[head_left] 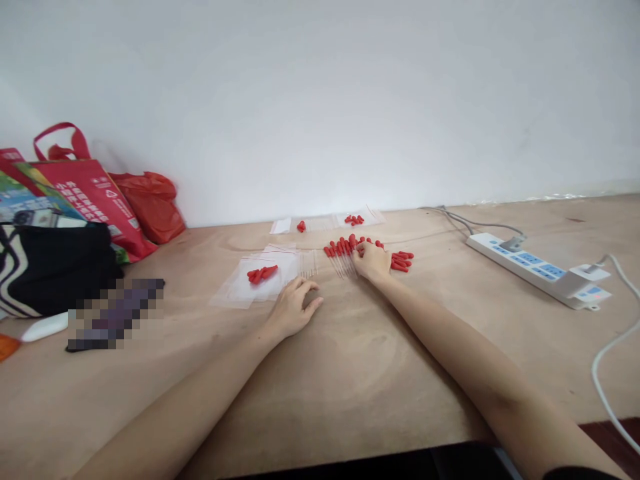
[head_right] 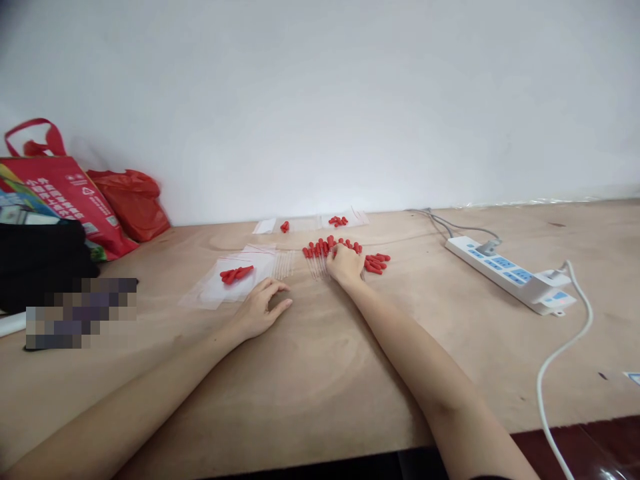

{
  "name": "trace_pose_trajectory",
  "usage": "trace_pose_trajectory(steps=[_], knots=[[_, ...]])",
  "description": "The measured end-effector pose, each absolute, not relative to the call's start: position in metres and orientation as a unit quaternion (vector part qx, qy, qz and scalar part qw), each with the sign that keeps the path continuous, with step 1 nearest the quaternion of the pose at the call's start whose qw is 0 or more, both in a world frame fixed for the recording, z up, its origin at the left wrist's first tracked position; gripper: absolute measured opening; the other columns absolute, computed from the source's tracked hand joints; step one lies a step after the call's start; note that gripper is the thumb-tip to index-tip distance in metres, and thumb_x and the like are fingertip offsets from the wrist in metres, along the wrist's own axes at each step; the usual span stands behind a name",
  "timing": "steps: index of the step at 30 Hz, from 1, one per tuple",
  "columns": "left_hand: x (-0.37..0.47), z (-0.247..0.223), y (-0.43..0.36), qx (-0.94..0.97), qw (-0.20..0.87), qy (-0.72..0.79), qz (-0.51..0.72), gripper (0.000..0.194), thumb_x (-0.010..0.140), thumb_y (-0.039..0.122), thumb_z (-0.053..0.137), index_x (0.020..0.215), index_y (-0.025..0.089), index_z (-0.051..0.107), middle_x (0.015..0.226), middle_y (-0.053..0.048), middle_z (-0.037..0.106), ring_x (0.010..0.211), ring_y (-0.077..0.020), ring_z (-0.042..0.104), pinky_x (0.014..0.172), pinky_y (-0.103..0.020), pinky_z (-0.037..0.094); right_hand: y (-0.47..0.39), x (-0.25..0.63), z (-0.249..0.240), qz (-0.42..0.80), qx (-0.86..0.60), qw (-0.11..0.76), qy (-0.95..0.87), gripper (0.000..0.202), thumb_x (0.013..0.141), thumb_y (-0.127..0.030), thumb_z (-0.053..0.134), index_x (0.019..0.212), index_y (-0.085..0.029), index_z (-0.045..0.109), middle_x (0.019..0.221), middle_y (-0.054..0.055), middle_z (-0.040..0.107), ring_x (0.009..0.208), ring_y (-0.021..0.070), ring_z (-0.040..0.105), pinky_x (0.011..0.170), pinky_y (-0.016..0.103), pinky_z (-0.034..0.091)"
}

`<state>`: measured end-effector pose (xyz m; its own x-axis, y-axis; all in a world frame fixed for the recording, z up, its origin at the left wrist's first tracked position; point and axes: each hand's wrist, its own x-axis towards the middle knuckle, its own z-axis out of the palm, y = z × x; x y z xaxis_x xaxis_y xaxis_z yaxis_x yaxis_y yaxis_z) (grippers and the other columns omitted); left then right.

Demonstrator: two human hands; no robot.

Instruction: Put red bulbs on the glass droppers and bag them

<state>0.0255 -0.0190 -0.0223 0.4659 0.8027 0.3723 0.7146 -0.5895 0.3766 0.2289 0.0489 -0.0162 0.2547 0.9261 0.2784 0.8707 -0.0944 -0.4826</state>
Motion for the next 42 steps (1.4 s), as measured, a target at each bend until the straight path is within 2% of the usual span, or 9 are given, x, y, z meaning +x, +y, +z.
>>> trace_pose_trajectory(steps=[6,16,20,25,33,42], knots=[[0.026,-0.021,-0.020,0.851,0.089,0.447,0.262,0.014,0.077,0.023,0.051,0.089,0.016,0.055,0.089,-0.005,0.054,0.086,-0.0195,0.052,0.077,-0.035,0.043,0.051,0.238,-0.019,0.029,-0.758,0.283,-0.586,0.025,0.076,-0.028,0.043,0.092,-0.020,0.060,0.079,0.009,0.066,0.084,0.0245,0.057,0.078,0.038,0.028],[0.027,-0.022,-0.021,0.851,0.077,0.452,0.257,0.013,0.078,0.024,0.051,0.087,0.016,0.056,0.088,-0.005,0.053,0.085,-0.0191,0.052,0.075,-0.033,0.042,0.054,0.243,-0.025,-0.005,-0.750,0.266,-0.606,0.027,0.079,-0.037,0.044,0.095,-0.020,0.057,0.081,0.007,0.065,0.083,0.0240,0.057,0.079,0.039,0.025],[0.020,-0.020,-0.013,0.815,-0.018,0.514,0.267,0.013,0.076,0.027,0.054,0.084,0.018,0.058,0.086,-0.005,0.056,0.087,-0.0220,0.051,0.076,-0.036,0.039,0.048,0.233,-0.024,-0.046,-0.709,0.279,-0.646,0.024,0.080,-0.035,0.041,0.089,-0.021,0.059,0.092,0.007,0.063,0.086,0.0223,0.055,0.079,0.039,0.023],[-0.010,-0.011,0.008,0.711,-0.155,0.630,0.271,0.012,0.075,0.027,0.053,0.081,0.020,0.060,0.087,-0.006,0.057,0.090,-0.0254,0.049,0.077,-0.037,0.034,0.042,0.204,-0.021,-0.027,-0.666,0.256,-0.700,0.026,0.080,-0.035,0.041,0.079,-0.020,0.062,0.086,0.006,0.065,0.084,0.0201,0.055,0.081,0.038,0.021],[-0.041,-0.009,0.019,0.692,-0.141,0.670,0.230,0.014,0.074,0.032,0.053,0.078,0.021,0.061,0.084,-0.005,0.055,0.090,-0.0238,0.049,0.076,-0.034,0.035,0.054,0.147,-0.017,0.034,-0.708,0.226,-0.668,0.029,0.078,-0.032,0.042,0.082,-0.013,0.063,0.082,0.013,0.065,0.079,0.0222,0.058,0.080,0.039,0.024],[-0.044,-0.018,0.026,0.703,-0.188,0.661,0.186,0.017,0.075,0.033,0.051,0.079,0.020,0.062,0.087,-0.007,0.055,0.089,-0.0251,0.048,0.075,-0.035,0.034,0.061,0.139,-0.018,0.047,-0.712,0.187,-0.675,0.024,0.075,-0.023,0.043,0.076,-0.013,0.064,0.080,0.014,0.066,0.074,0.0215,0.060,0.083,0.041,0.020]])
